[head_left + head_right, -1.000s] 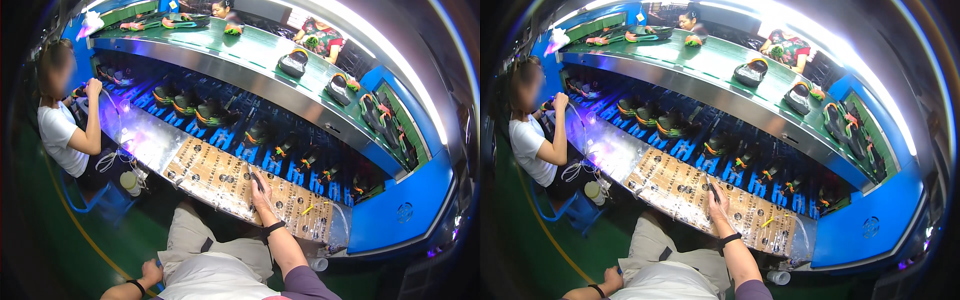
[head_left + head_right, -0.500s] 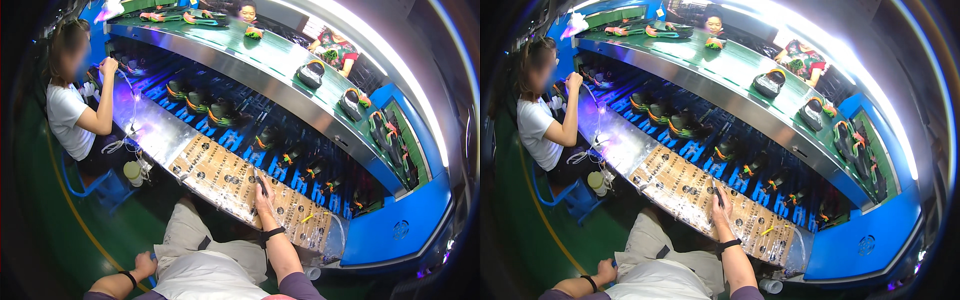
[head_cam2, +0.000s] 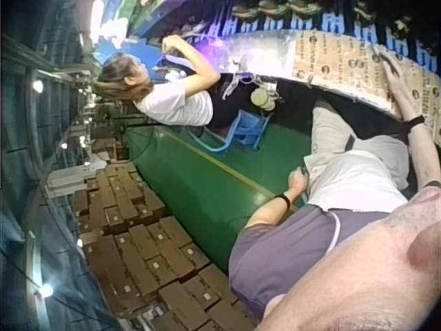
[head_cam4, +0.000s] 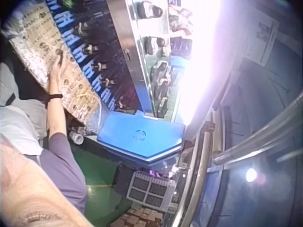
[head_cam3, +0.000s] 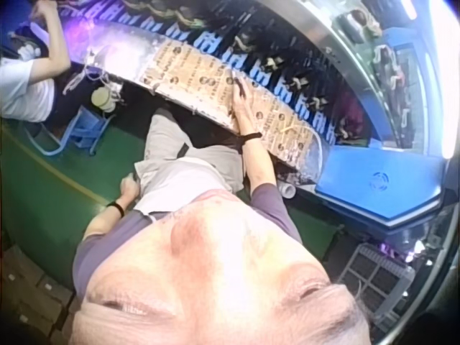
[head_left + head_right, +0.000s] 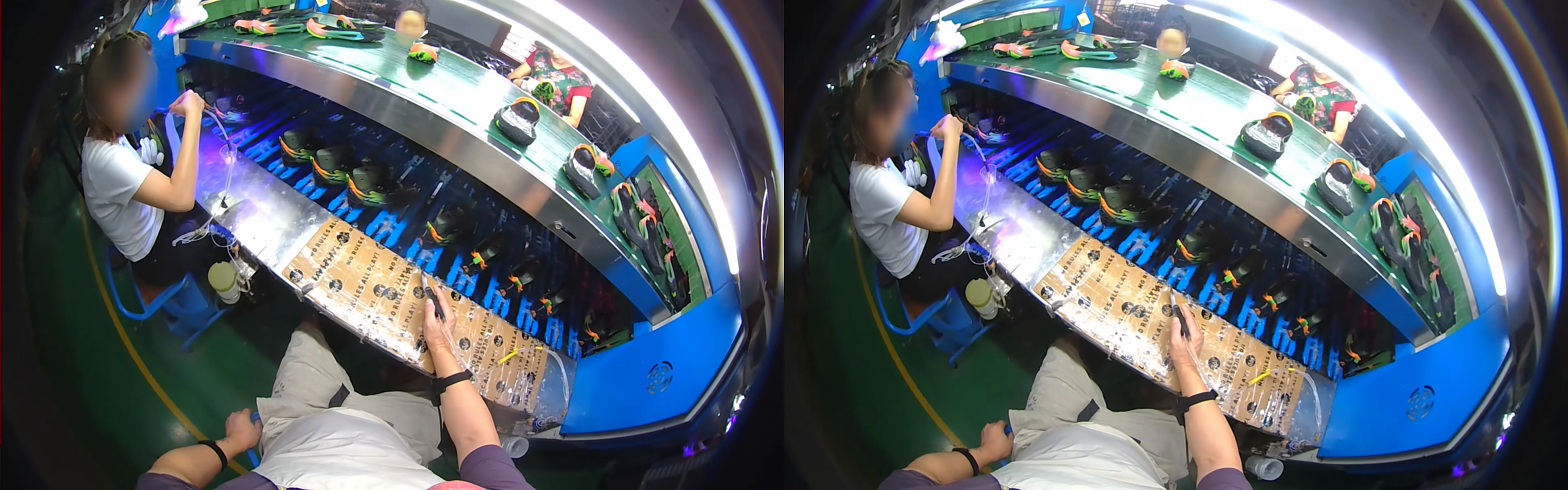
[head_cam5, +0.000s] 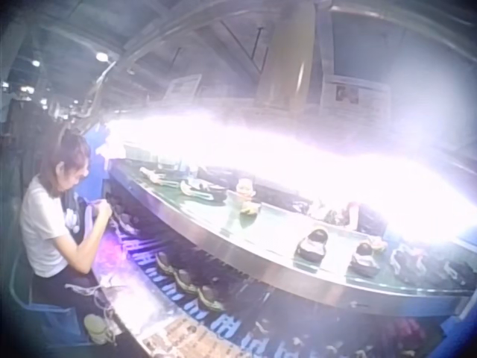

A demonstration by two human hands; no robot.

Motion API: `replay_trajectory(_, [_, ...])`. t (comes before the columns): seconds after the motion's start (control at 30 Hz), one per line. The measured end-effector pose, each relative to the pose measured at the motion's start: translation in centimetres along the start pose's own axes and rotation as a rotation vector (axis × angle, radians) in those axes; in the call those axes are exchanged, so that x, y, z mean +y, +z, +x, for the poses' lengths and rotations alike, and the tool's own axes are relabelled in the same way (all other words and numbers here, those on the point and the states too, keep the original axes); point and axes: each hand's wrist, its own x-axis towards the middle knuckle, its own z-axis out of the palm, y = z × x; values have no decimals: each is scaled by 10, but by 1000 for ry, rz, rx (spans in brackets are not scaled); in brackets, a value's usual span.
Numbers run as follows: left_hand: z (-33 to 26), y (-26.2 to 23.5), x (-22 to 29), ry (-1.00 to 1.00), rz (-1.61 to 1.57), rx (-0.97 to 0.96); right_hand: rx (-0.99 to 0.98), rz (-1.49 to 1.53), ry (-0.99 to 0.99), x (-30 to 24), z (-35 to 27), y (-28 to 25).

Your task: Apply adhesive or primer to the bottom of shoe soles using a brush-like tool at an assembly line.

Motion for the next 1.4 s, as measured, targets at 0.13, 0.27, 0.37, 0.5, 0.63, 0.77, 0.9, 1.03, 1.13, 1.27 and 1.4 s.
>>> replay_trajectory(0.13, [0, 3, -1, 22, 13, 19, -5, 3, -6, 0, 1, 0])
replay_trajectory(0.27, [1, 4, -2, 16, -8, 16, -12, -4, 38, -1, 1, 0])
replay_trajectory(0.37, [0, 4, -1, 11, 7, 15, -17, -1, 67, -1, 1, -1])
replay_trajectory(0.5, [0, 3, 0, 10, 12, 18, -7, 19, 11, 1, 2, 0])
replay_trajectory(0.63, [1, 4, 0, 10, 13, 15, -4, 26, 7, 5, 2, 2])
replay_trajectory(0.77, [0, 6, 1, 6, 25, 31, -7, 25, 59, 9, 3, 2])
replay_trajectory(0.9, [-1, 8, 0, 4, 18, 28, -8, 38, 12, 10, 3, 2])
replay_trajectory(1.03, [-1, 11, -2, 36, 24, 45, -10, 41, -3, 8, 4, 1])
replay_trajectory(1.13, [0, 12, -2, 33, 28, 62, -15, 52, 3, 7, 4, 1])
replay_trajectory(1.27, [0, 12, 0, 26, 18, 61, -14, 33, 27, 8, 4, 0])
replay_trajectory(1.4, [-2, 11, 3, 19, 19, 61, -8, 30, -26, 13, 5, 2])
